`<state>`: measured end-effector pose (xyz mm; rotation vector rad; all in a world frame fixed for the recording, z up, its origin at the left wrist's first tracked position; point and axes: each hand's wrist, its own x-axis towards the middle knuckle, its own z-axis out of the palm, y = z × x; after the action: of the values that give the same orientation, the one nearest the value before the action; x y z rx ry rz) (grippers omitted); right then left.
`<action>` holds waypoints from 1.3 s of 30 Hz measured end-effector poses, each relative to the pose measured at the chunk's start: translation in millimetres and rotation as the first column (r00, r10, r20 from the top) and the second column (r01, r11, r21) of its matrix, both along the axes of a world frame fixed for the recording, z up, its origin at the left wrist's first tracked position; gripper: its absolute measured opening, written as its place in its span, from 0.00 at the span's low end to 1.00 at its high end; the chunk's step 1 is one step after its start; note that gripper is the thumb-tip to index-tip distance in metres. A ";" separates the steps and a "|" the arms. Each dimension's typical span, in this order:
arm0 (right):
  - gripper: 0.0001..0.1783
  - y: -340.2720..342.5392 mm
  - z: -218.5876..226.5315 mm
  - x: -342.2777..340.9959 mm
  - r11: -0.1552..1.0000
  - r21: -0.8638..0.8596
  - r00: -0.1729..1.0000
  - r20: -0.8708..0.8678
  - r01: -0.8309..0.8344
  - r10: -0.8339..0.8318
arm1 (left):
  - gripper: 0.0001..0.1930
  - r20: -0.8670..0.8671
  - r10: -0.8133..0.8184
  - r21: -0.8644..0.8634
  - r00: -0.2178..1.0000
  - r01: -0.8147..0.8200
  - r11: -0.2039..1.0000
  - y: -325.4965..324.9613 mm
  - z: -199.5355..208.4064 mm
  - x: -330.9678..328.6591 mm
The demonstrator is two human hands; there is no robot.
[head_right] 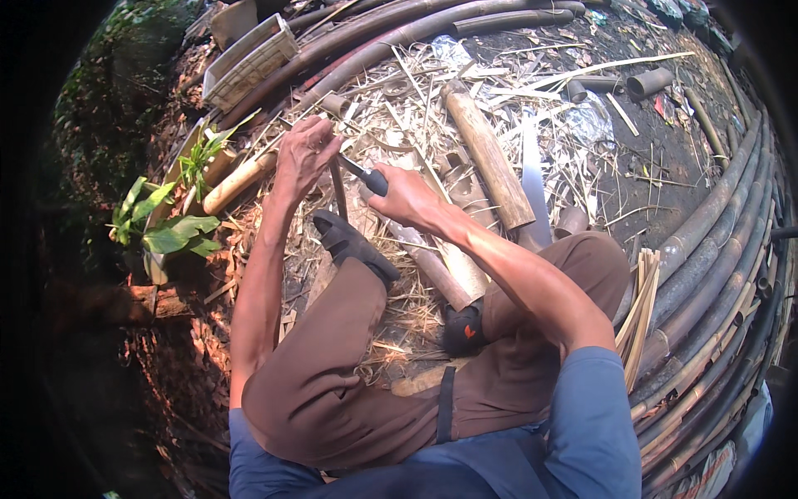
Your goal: The person sits on the ground and uses a machete to split bamboo strips into smaller pieces. They repeatedly pick up bamboo pieces, position them, and strike them with the machete to produce thin slats.
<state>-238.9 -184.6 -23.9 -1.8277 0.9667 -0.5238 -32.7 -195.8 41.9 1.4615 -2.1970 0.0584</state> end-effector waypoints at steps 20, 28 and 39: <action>0.17 2.4 -33.5 10.7 0.982 0.172 0.997 -0.013 -0.074 0.077 | 0.11 -0.060 0.022 -0.074 0.998 -0.026 0.997 -5.8 -7.7 14.5; 0.17 9.0 -48.3 13.1 0.999 -0.049 0.994 -0.107 0.019 -0.024 | 0.10 -0.107 0.099 0.025 0.989 -0.097 0.995 4.8 -6.2 9.3; 0.17 23.5 -49.0 13.9 0.996 0.080 1.000 0.012 -0.024 0.023 | 0.09 -0.026 0.079 -0.074 0.997 -0.080 0.994 11.5 0.5 12.1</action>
<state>-225.0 -161.2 -72.9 -1.7605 0.9442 -0.4740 -20.6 -184.4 42.4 1.5003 -2.0951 0.1485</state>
